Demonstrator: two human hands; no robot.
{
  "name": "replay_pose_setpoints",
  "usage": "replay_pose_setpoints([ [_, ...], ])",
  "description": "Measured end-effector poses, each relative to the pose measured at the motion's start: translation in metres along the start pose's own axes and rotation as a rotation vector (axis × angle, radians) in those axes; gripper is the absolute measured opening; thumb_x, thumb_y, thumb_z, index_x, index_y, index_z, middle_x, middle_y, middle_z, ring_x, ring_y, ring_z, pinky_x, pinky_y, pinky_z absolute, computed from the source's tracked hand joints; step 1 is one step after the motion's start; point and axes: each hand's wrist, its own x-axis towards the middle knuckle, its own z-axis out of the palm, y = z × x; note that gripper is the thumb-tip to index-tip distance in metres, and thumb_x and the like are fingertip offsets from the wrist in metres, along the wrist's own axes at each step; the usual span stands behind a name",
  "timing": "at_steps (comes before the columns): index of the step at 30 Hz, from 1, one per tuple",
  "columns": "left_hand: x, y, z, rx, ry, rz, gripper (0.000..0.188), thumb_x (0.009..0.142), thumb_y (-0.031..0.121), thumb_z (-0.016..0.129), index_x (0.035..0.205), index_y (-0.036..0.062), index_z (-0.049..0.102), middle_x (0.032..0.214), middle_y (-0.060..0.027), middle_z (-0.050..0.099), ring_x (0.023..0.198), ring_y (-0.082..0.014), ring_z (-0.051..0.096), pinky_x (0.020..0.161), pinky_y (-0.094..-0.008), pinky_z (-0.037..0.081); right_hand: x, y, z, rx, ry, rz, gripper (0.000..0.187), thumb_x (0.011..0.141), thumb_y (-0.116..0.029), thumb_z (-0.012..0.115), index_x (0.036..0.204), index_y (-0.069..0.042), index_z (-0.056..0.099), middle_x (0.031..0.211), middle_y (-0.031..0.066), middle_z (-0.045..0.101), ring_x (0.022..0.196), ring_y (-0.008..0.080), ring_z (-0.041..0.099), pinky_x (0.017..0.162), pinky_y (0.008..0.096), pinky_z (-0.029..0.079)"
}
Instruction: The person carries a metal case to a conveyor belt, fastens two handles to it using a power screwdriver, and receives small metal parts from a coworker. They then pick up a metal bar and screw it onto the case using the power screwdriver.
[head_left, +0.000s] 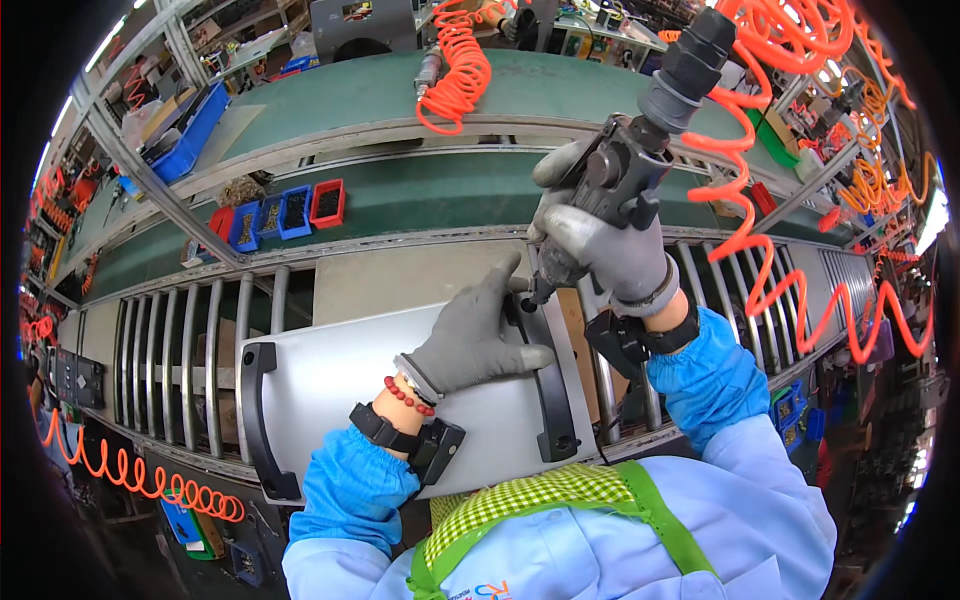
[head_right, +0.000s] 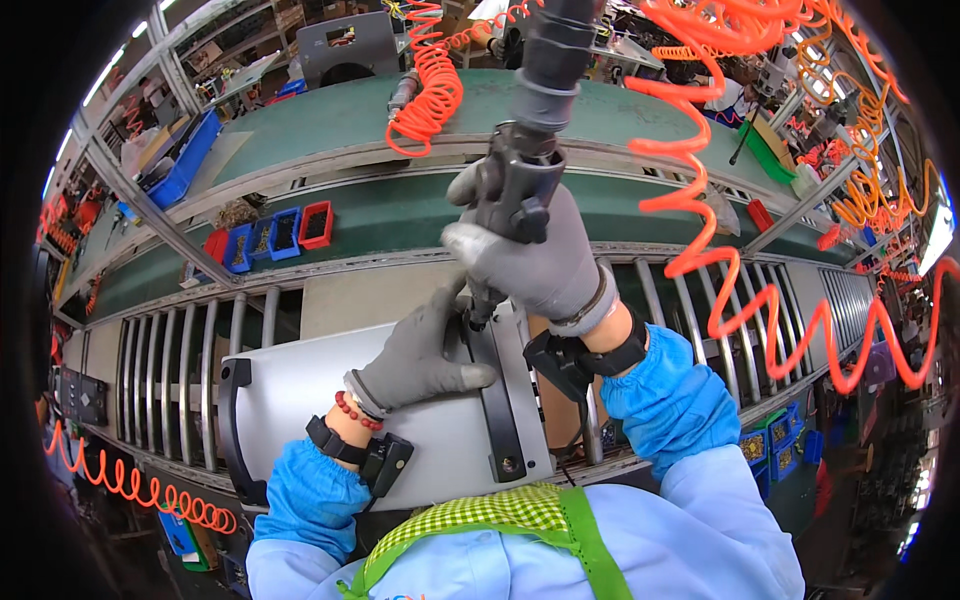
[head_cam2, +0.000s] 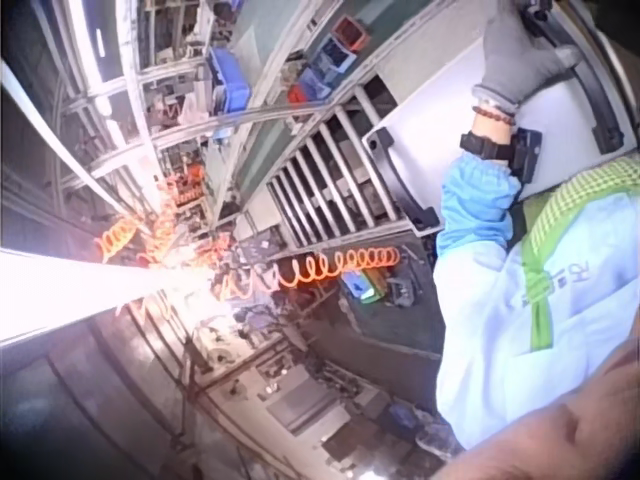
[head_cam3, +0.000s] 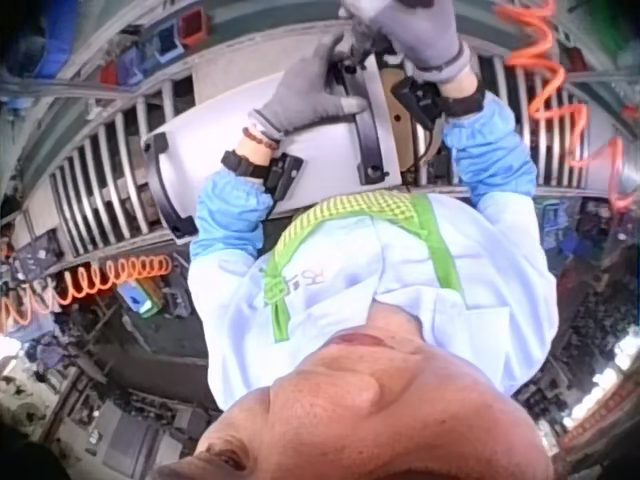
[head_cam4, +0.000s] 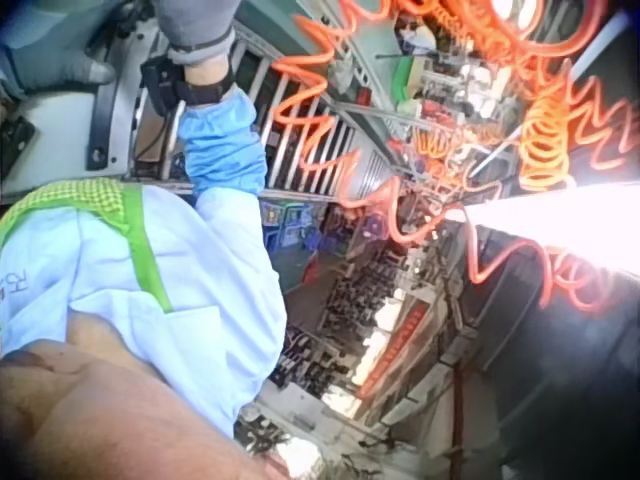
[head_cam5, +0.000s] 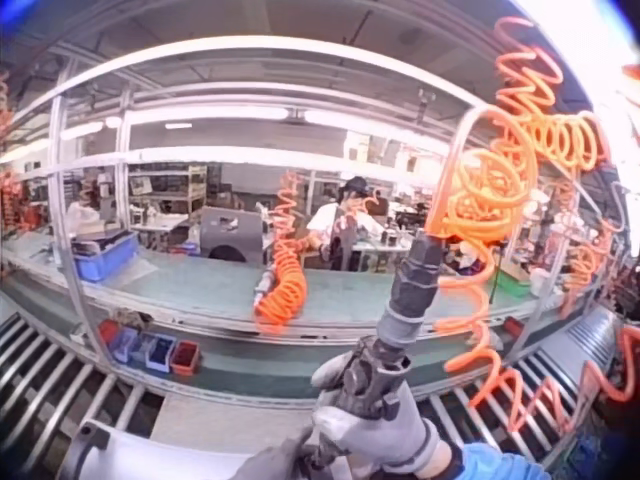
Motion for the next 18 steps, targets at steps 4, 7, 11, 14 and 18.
replay_pose_setpoints([
  [4, 0.003, -0.004, -0.001, 0.068, -0.029, -0.038, 0.118, 0.06, 0.048, 0.084, 0.148, -0.0048, 0.025, 0.121, -0.0214, 0.061, 0.108, -0.0373, 0.059, 0.098, -0.0422, 0.045, -0.001, 0.003, 0.01, -0.059, 0.0, -0.013, 0.031, 0.076, 0.0, 0.071, 0.103, -0.002, 0.057, 0.08, 0.0, 0.058, 0.069, 0.0069, 0.055, 0.059, 0.0255, 0.048],
  [7, 0.003, -0.007, 0.0, 0.02, -0.029, -0.038, 0.116, 0.06, 0.051, 0.083, 0.146, -0.0057, 0.028, 0.12, -0.0205, 0.061, 0.11, -0.037, 0.057, 0.098, -0.0425, 0.044, 0.003, 0.009, 0.017, 0.044, 0.157, -0.102, 0.029, 0.076, -0.002, 0.071, 0.101, -0.003, 0.057, 0.082, 0.0001, 0.057, 0.069, 0.0079, 0.053, 0.062, 0.0274, 0.048],
  [11, 0.002, -0.005, -0.001, 0.065, -0.018, 0.048, 0.109, 0.061, 0.053, 0.081, 0.142, -0.0051, 0.035, 0.117, -0.0204, 0.062, 0.108, -0.0376, 0.058, 0.097, -0.0437, 0.043, 0.006, 0.006, 0.016, -0.104, 0.078, -0.015, 0.031, 0.079, 0.005, 0.062, 0.109, 0.0, 0.054, 0.085, 0.0064, 0.06, 0.071, 0.0146, 0.064, 0.063, 0.0287, 0.054],
  [14, 0.002, -0.007, 0.0, 0.077, -0.04, 0.042, 0.101, 0.063, 0.053, 0.079, 0.138, -0.0031, 0.041, 0.115, -0.0207, 0.062, 0.105, -0.0385, 0.058, 0.097, -0.0448, 0.042, 0.003, 0.005, 0.016, -0.069, 0.041, -0.005, 0.03, 0.079, 0.005, 0.062, 0.108, -0.001, 0.054, 0.085, 0.0064, 0.06, 0.071, 0.0145, 0.064, 0.062, 0.0283, 0.054],
  [18, 0.001, -0.01, 0.0, 0.104, -0.037, 0.051, 0.097, 0.066, 0.058, 0.075, 0.136, -0.0016, 0.045, 0.117, -0.0211, 0.061, 0.11, -0.0388, 0.056, 0.099, -0.0452, 0.041, 0.002, 0.002, 0.018, -0.036, 0.093, -0.008, 0.029, 0.079, 0.002, 0.062, 0.107, -0.001, 0.054, 0.084, 0.0068, 0.06, 0.07, 0.0146, 0.065, 0.061, 0.0285, 0.054],
])
